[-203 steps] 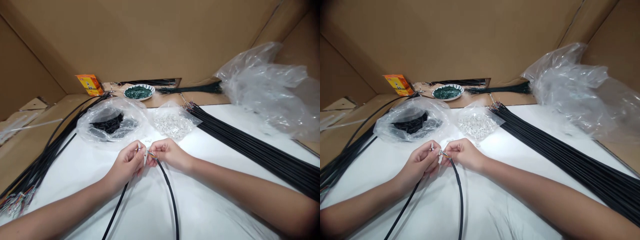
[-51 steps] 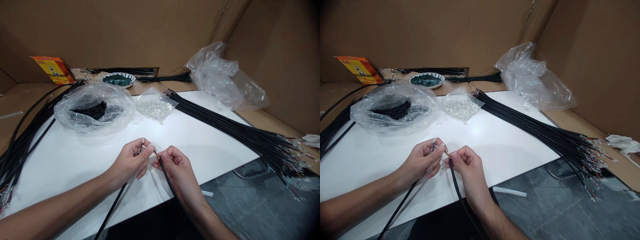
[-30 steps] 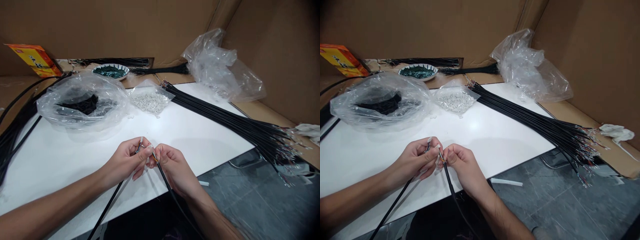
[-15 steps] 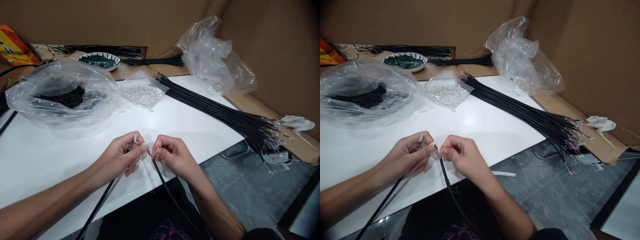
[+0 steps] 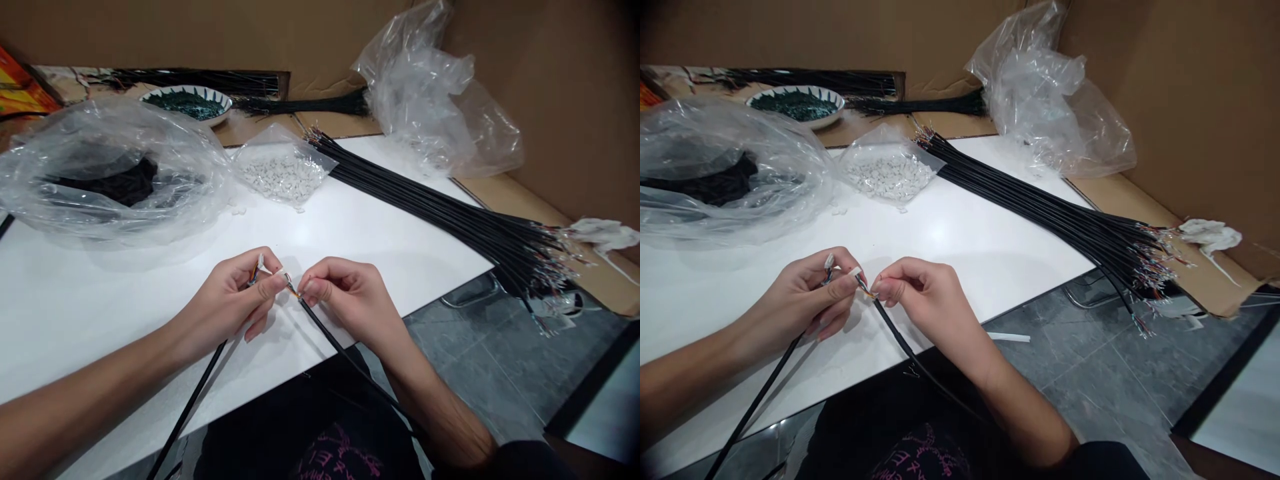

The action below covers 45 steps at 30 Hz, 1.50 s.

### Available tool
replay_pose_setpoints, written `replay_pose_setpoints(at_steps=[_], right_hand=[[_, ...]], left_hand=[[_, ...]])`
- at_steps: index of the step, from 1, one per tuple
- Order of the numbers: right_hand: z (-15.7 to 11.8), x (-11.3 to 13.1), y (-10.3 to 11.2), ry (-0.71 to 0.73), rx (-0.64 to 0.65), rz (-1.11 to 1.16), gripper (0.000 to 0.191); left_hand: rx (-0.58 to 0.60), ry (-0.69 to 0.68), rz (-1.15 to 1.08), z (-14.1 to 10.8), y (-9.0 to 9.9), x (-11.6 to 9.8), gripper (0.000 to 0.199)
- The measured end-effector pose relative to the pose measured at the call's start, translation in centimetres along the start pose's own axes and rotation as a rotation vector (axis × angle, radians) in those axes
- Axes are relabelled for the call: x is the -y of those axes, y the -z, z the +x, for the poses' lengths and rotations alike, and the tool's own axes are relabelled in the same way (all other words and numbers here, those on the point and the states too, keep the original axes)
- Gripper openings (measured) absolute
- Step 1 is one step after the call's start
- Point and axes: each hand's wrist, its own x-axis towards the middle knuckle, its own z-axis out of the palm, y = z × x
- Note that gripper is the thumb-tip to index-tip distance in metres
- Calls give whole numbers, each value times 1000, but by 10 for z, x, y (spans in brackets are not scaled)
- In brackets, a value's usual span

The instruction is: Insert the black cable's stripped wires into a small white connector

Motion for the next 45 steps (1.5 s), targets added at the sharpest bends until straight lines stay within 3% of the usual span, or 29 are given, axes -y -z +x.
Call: replay_pose_setpoints(at_steps=[12, 19, 25, 32, 39, 45], right_hand=[[-9, -2, -2, -135, -43, -24, 18], [-11, 2, -5, -126, -71, 1, 17], [-11, 8, -9, -55, -82, -142, 16], [0, 18, 3, -18, 148, -252, 18], [19, 31, 17, -153, 483, -242, 23], [26, 36, 23, -233, 633, -162, 20]], left_hand=[[4, -4, 14, -1, -1, -2, 22], [-1, -1, 52, -1, 0, -2, 20], [-2, -1, 80, -2, -2, -4, 20], [-2, -24, 144, -3, -3, -4, 19], [63, -64, 213, -4, -1, -1, 19], [102, -63, 301, -6, -2, -5, 19]])
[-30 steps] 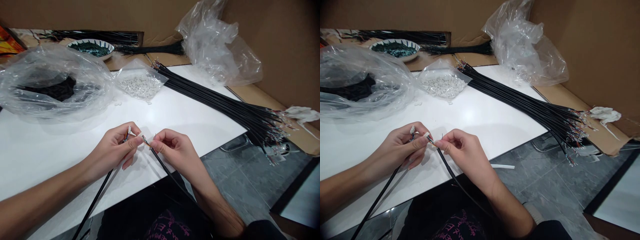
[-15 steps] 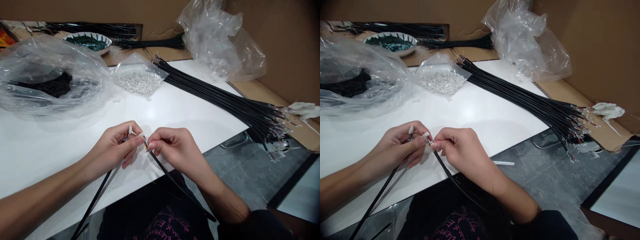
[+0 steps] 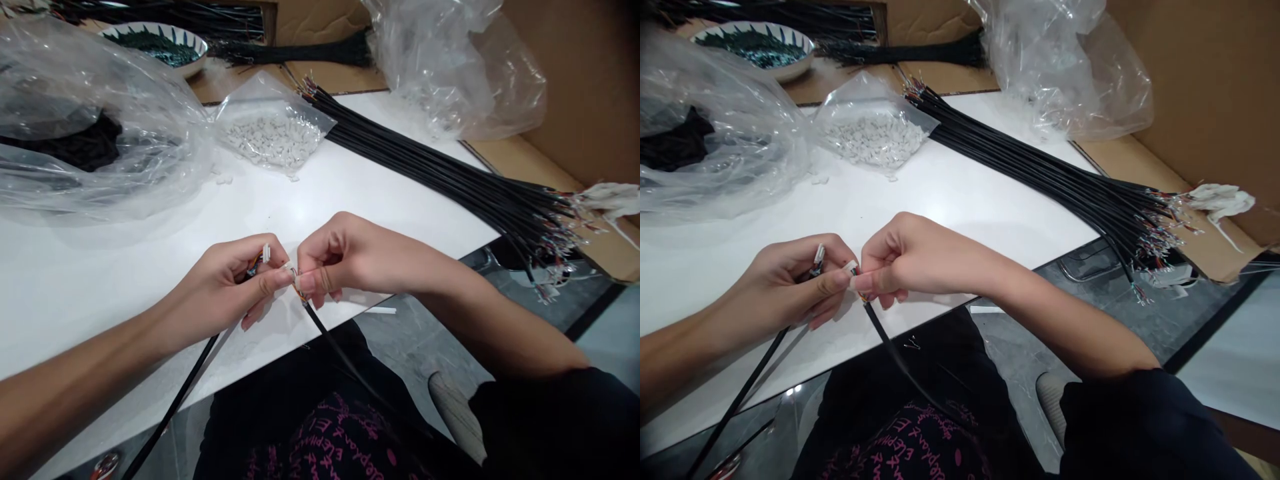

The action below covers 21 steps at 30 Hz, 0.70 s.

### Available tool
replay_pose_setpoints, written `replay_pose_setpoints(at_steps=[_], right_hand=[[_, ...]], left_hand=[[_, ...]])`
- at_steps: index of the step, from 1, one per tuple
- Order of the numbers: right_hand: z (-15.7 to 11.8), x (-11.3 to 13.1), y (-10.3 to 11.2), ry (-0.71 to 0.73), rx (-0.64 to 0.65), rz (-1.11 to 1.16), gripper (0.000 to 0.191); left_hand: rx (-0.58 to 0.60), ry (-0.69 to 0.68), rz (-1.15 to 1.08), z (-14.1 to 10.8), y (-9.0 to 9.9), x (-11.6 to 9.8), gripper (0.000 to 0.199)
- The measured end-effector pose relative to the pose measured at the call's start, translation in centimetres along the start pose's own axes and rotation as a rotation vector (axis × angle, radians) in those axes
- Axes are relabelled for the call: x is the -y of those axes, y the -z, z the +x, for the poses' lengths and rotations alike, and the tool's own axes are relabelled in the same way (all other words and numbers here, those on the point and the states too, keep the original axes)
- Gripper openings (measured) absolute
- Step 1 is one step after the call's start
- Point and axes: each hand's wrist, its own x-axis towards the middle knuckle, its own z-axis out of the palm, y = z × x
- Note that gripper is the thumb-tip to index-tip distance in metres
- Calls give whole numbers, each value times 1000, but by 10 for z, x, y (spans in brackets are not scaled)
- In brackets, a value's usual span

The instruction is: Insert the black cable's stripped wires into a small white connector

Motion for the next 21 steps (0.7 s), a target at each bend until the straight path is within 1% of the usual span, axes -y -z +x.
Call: replay_pose_setpoints(at_steps=[4, 8, 17, 21], right_hand=[[2, 2, 3, -49, 72, 81, 20], [5, 2, 5, -73, 137, 124, 23], [10, -2, 7, -115, 230, 335, 19], [11, -3, 8, -136, 244, 392, 20]], left_hand=[[18, 30, 49, -1, -1, -3, 19], [29, 31, 54, -1, -1, -4, 19], [60, 32, 26, 0, 1, -4, 20], [63, 43, -8, 1, 1, -5, 19]])
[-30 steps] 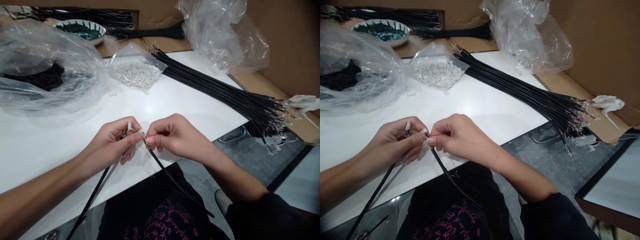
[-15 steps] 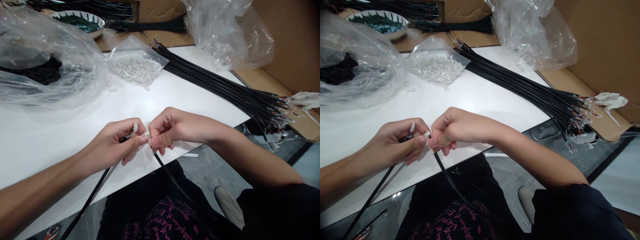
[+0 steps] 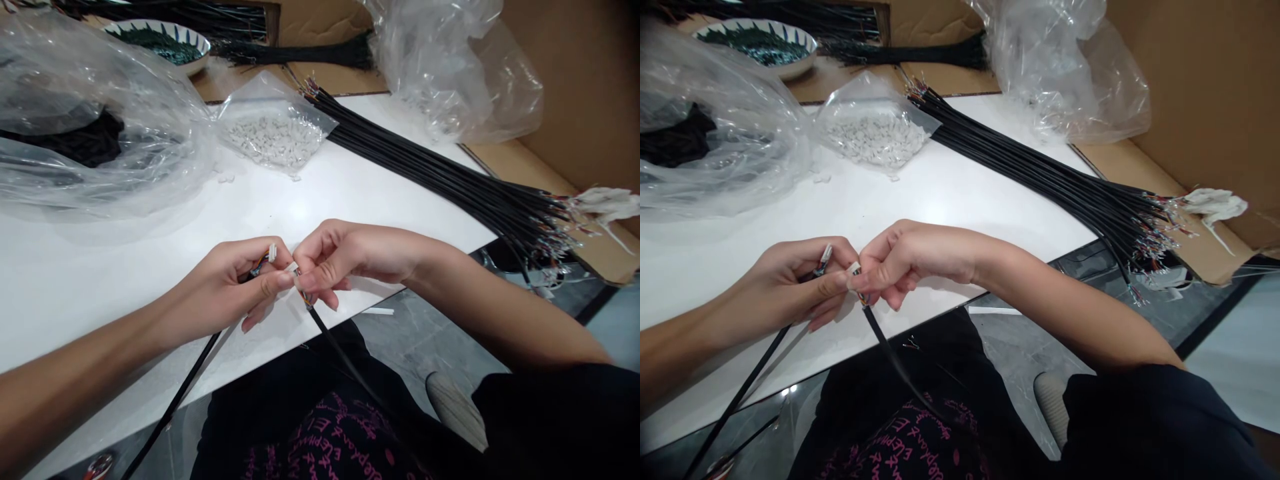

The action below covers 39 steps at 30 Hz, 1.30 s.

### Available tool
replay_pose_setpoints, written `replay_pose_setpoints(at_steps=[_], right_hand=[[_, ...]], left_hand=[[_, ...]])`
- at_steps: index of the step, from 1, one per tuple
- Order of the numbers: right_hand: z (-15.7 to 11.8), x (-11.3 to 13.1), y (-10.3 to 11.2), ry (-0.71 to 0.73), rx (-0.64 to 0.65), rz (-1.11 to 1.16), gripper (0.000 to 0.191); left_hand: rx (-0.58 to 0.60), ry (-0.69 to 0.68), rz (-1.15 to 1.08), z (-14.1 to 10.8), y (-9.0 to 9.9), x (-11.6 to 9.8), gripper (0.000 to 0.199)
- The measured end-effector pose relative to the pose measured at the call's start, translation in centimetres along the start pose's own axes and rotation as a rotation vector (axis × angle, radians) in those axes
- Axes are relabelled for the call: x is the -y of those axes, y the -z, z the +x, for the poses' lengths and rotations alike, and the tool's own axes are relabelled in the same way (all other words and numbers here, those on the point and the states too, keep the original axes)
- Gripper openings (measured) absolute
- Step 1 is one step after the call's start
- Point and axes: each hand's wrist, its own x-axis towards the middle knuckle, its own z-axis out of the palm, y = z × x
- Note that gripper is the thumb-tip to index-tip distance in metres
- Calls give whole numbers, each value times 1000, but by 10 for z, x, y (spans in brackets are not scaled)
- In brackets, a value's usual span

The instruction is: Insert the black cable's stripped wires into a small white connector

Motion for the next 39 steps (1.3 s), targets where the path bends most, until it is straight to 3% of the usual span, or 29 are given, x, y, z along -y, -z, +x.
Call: replay_pose_setpoints(at_steps=[13, 17, 21, 24, 39], right_hand=[[2, -5, -1, 44, -47, 109, 21], [-2, -8, -2, 143, -210, -50, 21], [-8, -12, -7, 232, -452, -338, 23], [-10, -15, -10, 239, -547, -437, 26], [-6, -9, -7, 116, -393, -262, 14]], left_hand=[[-41, -20, -98, 0, -1, 6, 19], [-108, -26, -146, 1, -2, 7, 16], [-118, -22, -170, 1, -3, 5, 16], [-112, -6, -150, 2, -4, 3, 17], [-26, -29, -242, 4, -3, 9, 21]])
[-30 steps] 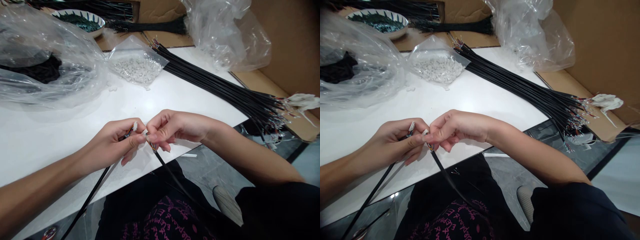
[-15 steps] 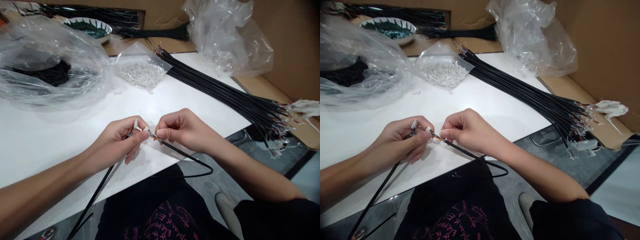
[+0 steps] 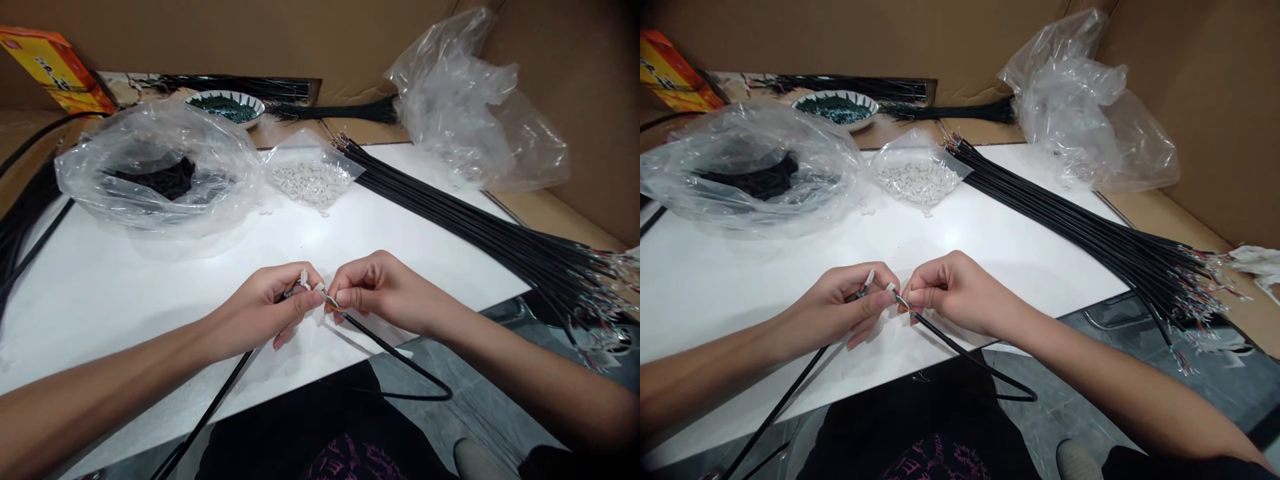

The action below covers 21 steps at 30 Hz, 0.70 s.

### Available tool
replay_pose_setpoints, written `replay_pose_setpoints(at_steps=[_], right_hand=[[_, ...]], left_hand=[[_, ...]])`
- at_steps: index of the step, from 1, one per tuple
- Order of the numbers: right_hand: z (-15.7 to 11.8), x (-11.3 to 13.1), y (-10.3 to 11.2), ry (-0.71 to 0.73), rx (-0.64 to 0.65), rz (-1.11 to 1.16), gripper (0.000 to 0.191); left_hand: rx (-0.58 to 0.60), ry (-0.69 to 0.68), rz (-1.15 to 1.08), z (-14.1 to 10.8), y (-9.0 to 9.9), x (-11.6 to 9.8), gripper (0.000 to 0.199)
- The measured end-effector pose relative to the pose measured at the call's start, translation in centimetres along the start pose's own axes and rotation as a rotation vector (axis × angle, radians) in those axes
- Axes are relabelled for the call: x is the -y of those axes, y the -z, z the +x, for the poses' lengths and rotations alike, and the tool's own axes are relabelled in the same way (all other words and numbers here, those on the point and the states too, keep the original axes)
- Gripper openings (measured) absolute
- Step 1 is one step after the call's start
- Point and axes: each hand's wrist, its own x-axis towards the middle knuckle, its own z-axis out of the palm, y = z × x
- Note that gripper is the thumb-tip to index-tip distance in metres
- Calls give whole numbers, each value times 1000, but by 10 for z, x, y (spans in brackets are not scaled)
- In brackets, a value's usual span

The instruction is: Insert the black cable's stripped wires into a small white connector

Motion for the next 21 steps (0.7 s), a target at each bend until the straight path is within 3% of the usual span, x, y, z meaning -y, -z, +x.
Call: replay_pose_setpoints(at_steps=[4, 14, 21], right_hand=[[-1, 2, 1, -21, 39, 74, 20], [-1, -14, 5, -19, -45, 327, 28], [4, -23, 0, -23, 35, 517, 33]], left_hand=[[-10, 3, -20, 1, 0, -3, 22], [-38, -5, -49, 2, 0, -2, 21], [-5, -17, -76, 2, 1, -3, 19]])
